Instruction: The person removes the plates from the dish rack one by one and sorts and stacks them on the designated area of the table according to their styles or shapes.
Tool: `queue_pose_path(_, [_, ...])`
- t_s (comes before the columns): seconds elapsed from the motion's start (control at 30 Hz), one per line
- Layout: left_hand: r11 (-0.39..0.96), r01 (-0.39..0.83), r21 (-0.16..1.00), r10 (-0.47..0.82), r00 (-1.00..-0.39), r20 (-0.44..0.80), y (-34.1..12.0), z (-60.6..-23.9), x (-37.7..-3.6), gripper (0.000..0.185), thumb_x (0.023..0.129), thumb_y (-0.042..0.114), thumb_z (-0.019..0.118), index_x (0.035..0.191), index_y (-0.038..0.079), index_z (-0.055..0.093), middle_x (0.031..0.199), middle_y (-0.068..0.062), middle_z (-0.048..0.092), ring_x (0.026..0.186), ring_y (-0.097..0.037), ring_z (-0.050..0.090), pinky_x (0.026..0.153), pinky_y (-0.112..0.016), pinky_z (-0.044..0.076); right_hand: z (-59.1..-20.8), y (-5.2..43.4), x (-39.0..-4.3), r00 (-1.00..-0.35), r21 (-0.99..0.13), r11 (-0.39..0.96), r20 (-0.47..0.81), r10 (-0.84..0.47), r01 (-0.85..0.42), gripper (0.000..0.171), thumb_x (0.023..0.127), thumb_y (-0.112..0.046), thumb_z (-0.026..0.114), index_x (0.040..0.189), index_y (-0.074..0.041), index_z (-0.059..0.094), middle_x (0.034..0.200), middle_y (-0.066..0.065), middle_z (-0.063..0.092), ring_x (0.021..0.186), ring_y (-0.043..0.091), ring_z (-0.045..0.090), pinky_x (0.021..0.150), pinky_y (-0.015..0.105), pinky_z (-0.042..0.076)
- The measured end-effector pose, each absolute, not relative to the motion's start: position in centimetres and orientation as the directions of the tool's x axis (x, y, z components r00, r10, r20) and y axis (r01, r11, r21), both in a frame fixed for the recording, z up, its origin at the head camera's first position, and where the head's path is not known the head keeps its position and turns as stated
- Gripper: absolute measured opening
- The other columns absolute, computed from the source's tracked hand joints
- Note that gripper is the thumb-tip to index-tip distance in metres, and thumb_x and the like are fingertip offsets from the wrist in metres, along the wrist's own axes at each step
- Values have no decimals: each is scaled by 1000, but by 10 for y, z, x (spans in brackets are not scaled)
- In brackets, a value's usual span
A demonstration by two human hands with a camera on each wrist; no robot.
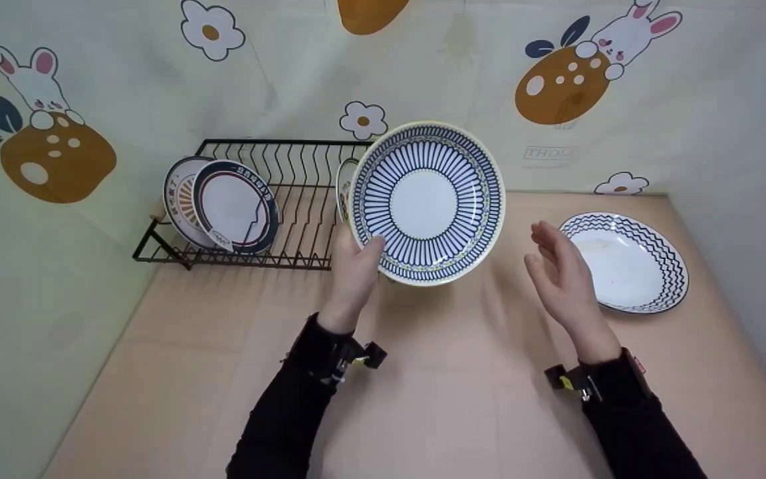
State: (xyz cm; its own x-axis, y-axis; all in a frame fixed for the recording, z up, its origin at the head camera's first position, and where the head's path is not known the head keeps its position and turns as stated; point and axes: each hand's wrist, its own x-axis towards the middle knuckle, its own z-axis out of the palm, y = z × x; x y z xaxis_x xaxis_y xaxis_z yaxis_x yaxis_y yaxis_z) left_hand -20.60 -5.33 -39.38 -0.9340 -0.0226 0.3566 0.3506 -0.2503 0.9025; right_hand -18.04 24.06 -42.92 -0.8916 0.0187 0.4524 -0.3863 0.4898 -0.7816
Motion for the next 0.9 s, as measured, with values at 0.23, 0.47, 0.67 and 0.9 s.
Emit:
queue_pose_path(0.23, [-229, 333, 915, 18, -938, 346, -46, -398, -204, 59, 87, -14, 44, 145, -7, 38, 132, -23, 56, 114, -33, 61, 94, -38, 53, -426, 234, -179, -878, -782, 449, 479, -7, -431, 48, 96, 5, 56, 141, 11, 42, 136, 25, 53, 124, 36, 52, 107, 32, 41])
queue_pose_path(0.47, [-219, 317, 923, 42, -942, 333, -41, -404, -202, 55, 87, -14, 44, 142, -9, 40, 130, -24, 57, 114, -33, 61, 94, -38, 53, -418, 224, -175, -836, -751, 425, 548, -25, -506, 46, 94, 10, 53, 138, 15, 43, 129, 29, 56, 116, 37, 56, 100, 22, 45])
queue_pose_path(0.67, [-201, 315, 928, 68, -940, 334, -37, -407, -200, 61, 86, -15, 44, 146, -7, 37, 135, -23, 54, 117, -33, 60, 95, -36, 53, -400, 211, -165, -854, -768, 426, 519, -24, -479, 42, 94, 12, 53, 135, 18, 45, 117, 30, 60, 100, 25, 59, 88, 19, 51])
queue_pose_path(0.9, [-203, 294, 934, 118, -940, 321, -32, -410, -199, 58, 86, -13, 46, 144, -9, 39, 130, -24, 57, 113, -33, 62, 94, -37, 53, -423, 223, -173, -902, -821, 413, 432, -3, -394, 39, 100, -1, 53, 138, 6, 48, 113, 17, 67, 92, 8, 64, 76, 16, 54])
